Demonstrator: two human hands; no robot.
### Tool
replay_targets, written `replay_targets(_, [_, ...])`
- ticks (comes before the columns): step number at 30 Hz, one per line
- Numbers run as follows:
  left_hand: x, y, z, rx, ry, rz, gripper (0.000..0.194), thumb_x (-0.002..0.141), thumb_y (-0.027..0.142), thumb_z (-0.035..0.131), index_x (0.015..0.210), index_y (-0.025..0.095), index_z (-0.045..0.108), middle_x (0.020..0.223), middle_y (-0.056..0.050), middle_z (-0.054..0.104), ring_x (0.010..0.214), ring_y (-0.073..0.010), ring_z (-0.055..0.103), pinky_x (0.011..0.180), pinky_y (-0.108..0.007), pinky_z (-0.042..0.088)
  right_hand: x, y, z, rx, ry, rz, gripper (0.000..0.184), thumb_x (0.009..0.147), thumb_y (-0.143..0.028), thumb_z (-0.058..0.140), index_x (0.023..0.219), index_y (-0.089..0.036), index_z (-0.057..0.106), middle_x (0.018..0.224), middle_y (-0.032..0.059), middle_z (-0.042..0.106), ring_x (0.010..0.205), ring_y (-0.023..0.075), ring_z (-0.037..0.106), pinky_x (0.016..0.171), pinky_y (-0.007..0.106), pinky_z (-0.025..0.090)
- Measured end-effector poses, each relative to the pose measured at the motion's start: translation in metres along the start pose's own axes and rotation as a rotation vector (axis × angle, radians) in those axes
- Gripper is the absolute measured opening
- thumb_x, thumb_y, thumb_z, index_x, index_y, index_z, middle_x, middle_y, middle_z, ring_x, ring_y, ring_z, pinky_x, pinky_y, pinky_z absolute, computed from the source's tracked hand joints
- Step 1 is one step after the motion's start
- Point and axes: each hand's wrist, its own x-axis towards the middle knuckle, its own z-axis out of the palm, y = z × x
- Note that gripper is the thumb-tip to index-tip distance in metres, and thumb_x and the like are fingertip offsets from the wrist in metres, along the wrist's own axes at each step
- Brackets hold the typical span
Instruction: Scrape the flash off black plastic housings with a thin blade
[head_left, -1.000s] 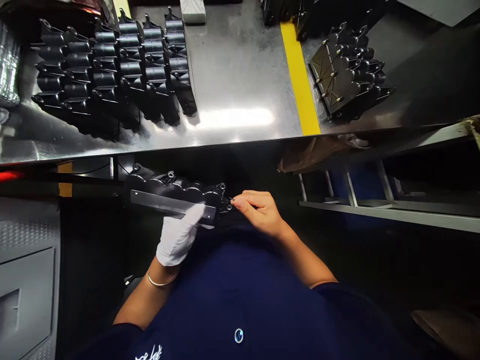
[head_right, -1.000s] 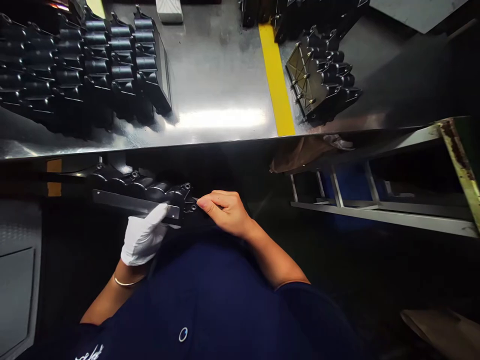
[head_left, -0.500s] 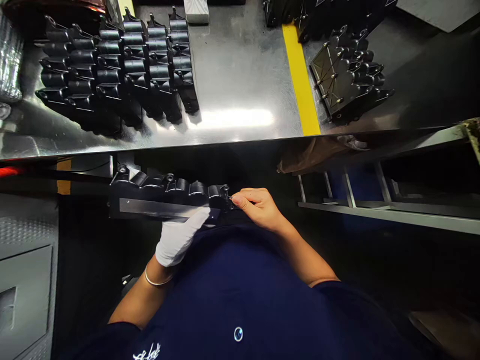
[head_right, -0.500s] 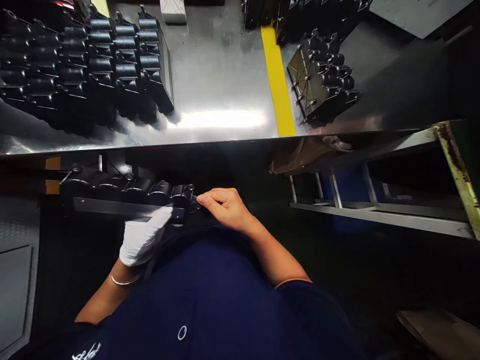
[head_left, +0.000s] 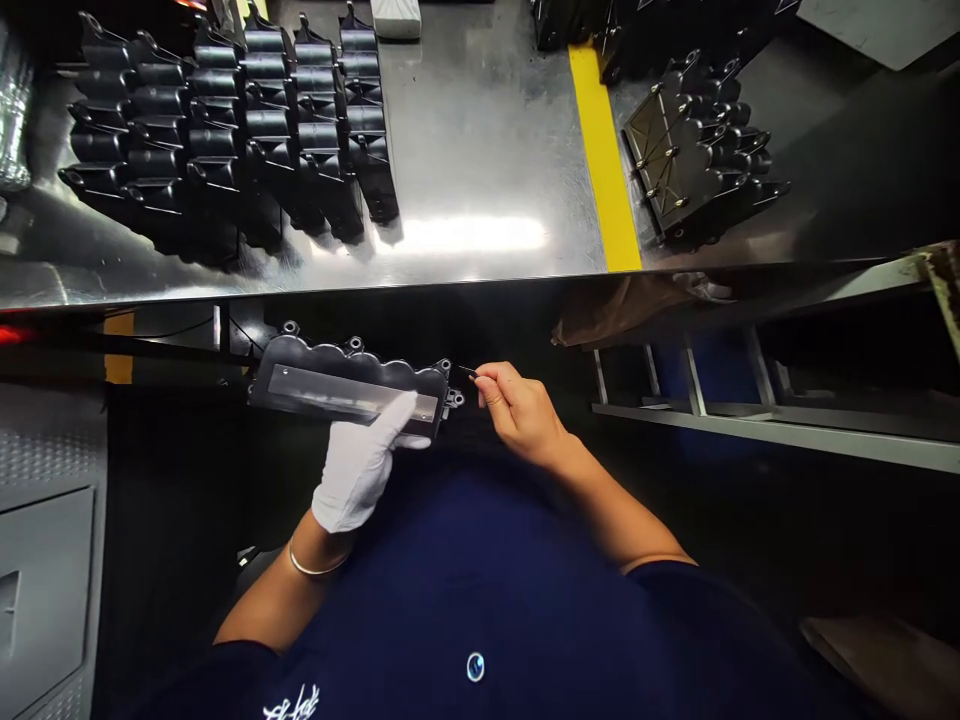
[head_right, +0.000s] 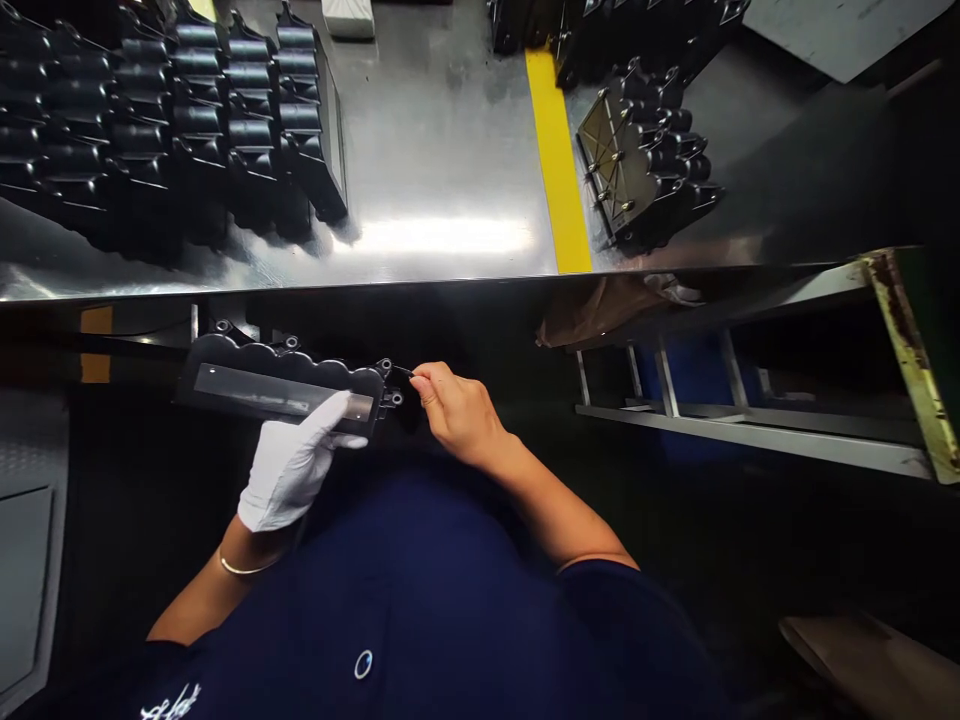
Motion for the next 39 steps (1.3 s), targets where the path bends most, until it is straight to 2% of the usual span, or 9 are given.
replay_targets(4, [0.002,-0.006,-0.003,-0.039,-0.026,-0.009,0.045,0.065,0.035,0.081,0.103,0.014,0.068,0.099,-0.006,0.072,0.082,-0.0230,0.072,0.051,-0.025,0.062,0.000,-0.002,-0.001,-0.050,0.003,-0.041,0.031,0.099,-0.026,0.042,0.078,-0.016,0.063,0.067,0.0024,0.063,0.061,0.0115,0.057,0.060,0.023,0.043])
replay_targets(9, [-0.001,-0.008,-0.002,-0.008,-0.039,-0.026,0.052,0.065,0.036,0.081,0.110,0.014,0.067,0.098,-0.007,0.073,0.084,-0.0244,0.072,0.053,-0.026,0.062,0.001,-0.005,0.004,-0.097,0.068,-0.052,0.030,0.096,-0.026,0.050,0.071,-0.016,0.065,0.062,0.0012,0.064,0.055,0.0093,0.053,0.057,0.022,0.039])
replay_targets(12, [-0.003,-0.003,-0.003,0.021,-0.029,-0.035,0.048,0.063,0.035,0.082,0.105,0.015,0.069,0.098,-0.007,0.074,0.083,-0.0246,0.072,0.053,-0.026,0.061,0.002,-0.004,0.002,-0.111,0.055,-0.073,0.032,0.096,-0.027,0.050,0.071,-0.015,0.066,0.062,0.0011,0.065,0.055,0.0091,0.053,0.057,0.022,0.038])
replay_targets(14, [-0.004,0.003,-0.004,0.052,-0.056,-0.079,0.040,0.062,0.034,0.081,0.096,0.015,0.072,0.091,-0.005,0.074,0.074,-0.0221,0.071,0.052,-0.026,0.060,0.003,-0.002,-0.005,-0.091,-0.023,-0.122,0.033,0.096,-0.028,0.049,0.071,-0.015,0.066,0.060,0.0006,0.063,0.054,0.0089,0.052,0.057,0.022,0.037])
replay_targets(17, [-0.003,0.012,-0.007,0.105,-0.163,-0.187,0.031,0.063,0.034,0.080,0.085,0.013,0.074,0.076,-0.005,0.074,0.055,-0.0178,0.066,0.045,-0.026,0.055,0.006,0.001,-0.024,-0.009,-0.307,-0.276,0.038,0.097,-0.031,0.048,0.066,-0.015,0.063,0.057,-0.0003,0.059,0.054,0.0085,0.051,0.056,0.022,0.034])
replay_targets(19, [-0.001,0.014,-0.008,0.084,-0.260,-0.250,0.031,0.067,0.034,0.078,0.088,0.012,0.074,0.073,-0.005,0.073,0.054,-0.0182,0.065,0.043,-0.026,0.051,0.008,0.002,-0.039,0.031,-0.507,-0.395,0.040,0.097,-0.033,0.048,0.064,-0.016,0.062,0.056,-0.0004,0.057,0.054,0.0086,0.049,0.054,0.023,0.032])
replay_targets(21, [0.002,0.014,-0.008,0.023,-0.339,-0.299,0.029,0.072,0.033,0.075,0.093,0.013,0.074,0.076,-0.007,0.074,0.062,-0.0198,0.067,0.048,-0.026,0.052,0.009,0.000,-0.051,0.033,-0.593,-0.460,0.039,0.097,-0.034,0.047,0.066,-0.016,0.062,0.057,-0.0003,0.056,0.054,0.0089,0.048,0.053,0.024,0.030])
replay_targets(27, [0.007,0.004,-0.009,-0.021,-0.413,-0.309,0.034,0.076,0.033,0.073,0.104,0.015,0.072,0.092,-0.008,0.075,0.069,-0.0190,0.068,0.053,-0.025,0.052,0.011,-0.002,-0.052,-0.114,-0.411,-0.415,0.035,0.097,-0.034,0.047,0.074,-0.015,0.063,0.060,0.0009,0.058,0.056,0.0100,0.050,0.054,0.023,0.032])
replay_targets(39, [0.006,-0.001,-0.009,-0.031,-0.373,-0.289,0.037,0.074,0.036,0.074,0.105,0.015,0.074,0.099,-0.011,0.075,0.071,-0.0243,0.071,0.051,-0.030,0.054,0.014,-0.001,-0.044,-0.211,-0.373,-0.444,0.041,0.097,-0.038,0.048,0.064,-0.016,0.060,0.056,-0.0009,0.052,0.052,0.0094,0.046,0.051,0.026,0.028])
